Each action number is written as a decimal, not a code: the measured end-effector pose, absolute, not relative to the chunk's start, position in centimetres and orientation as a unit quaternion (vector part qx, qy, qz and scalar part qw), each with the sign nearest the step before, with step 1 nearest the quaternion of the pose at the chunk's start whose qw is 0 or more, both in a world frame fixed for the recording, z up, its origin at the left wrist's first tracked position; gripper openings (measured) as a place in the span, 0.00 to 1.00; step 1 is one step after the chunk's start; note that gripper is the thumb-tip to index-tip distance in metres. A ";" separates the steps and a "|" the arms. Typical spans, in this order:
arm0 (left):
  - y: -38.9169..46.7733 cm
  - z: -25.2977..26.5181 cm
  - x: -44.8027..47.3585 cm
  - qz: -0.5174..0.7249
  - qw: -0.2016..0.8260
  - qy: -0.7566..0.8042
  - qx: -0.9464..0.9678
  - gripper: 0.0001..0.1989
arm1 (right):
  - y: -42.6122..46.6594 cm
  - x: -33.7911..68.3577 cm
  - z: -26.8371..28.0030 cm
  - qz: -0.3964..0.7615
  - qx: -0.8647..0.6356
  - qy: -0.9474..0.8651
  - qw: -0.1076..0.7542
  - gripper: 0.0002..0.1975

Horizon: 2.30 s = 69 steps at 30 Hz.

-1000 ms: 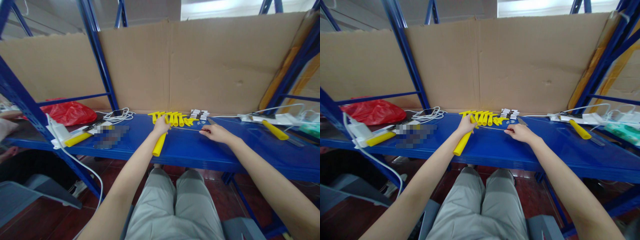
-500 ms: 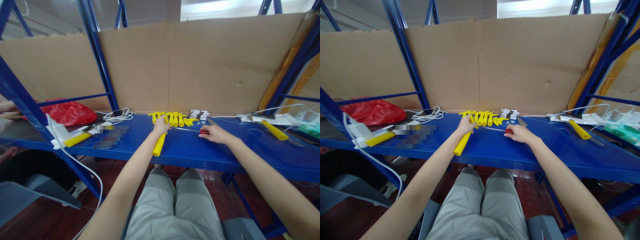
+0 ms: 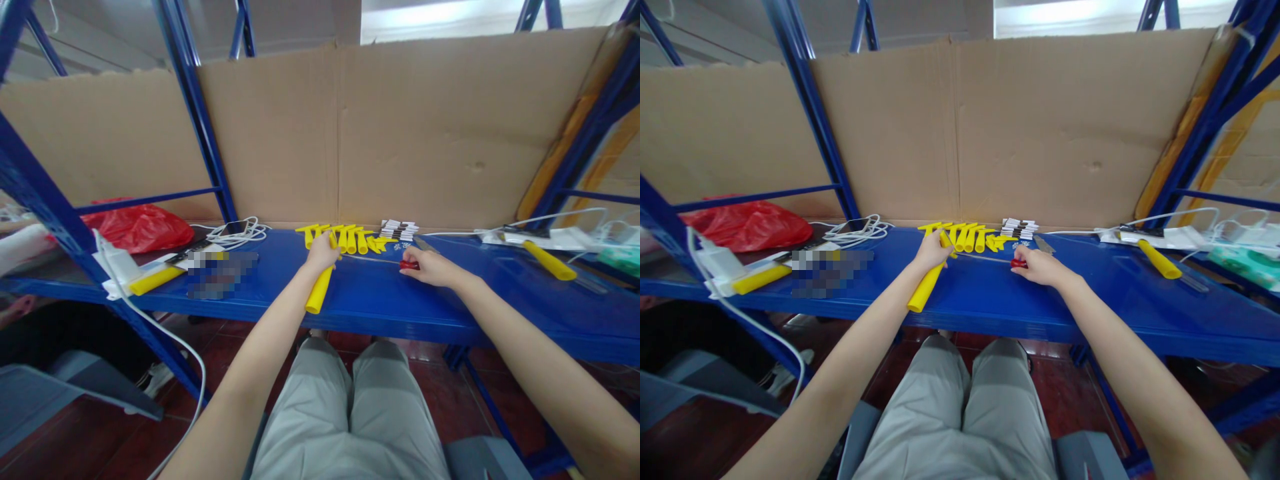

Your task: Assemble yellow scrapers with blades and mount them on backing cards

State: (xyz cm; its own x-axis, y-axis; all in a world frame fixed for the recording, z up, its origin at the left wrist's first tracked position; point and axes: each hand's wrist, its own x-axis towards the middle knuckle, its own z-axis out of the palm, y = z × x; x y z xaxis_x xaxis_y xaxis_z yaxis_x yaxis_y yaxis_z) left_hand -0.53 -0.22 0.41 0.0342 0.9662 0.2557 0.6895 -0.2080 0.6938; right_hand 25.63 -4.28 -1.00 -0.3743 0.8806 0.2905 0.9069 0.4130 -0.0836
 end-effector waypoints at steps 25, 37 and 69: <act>-0.5 0.6 -0.5 0.352 0.194 0.601 0.691 0.20 | -4.5 25.5 -0.8 -0.032 -0.529 -0.836 0.142 0.08; -0.3 0.4 -0.5 0.348 0.195 0.606 0.689 0.21 | -4.5 25.2 -0.9 -0.001 -0.530 -0.834 0.153 0.11; 0.0 0.1 -0.6 0.331 0.171 0.602 0.707 0.18 | -4.6 25.3 -0.8 -0.034 -0.541 -0.822 0.174 0.06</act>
State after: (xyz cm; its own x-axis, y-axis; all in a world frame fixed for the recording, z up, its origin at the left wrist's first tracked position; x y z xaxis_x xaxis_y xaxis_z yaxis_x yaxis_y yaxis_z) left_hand -0.58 -0.02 0.07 0.0573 0.9635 0.2615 0.7370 -0.2175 0.6399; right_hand 25.27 -4.65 -0.83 -0.3549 0.8773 0.3231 0.9010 0.4132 -0.1323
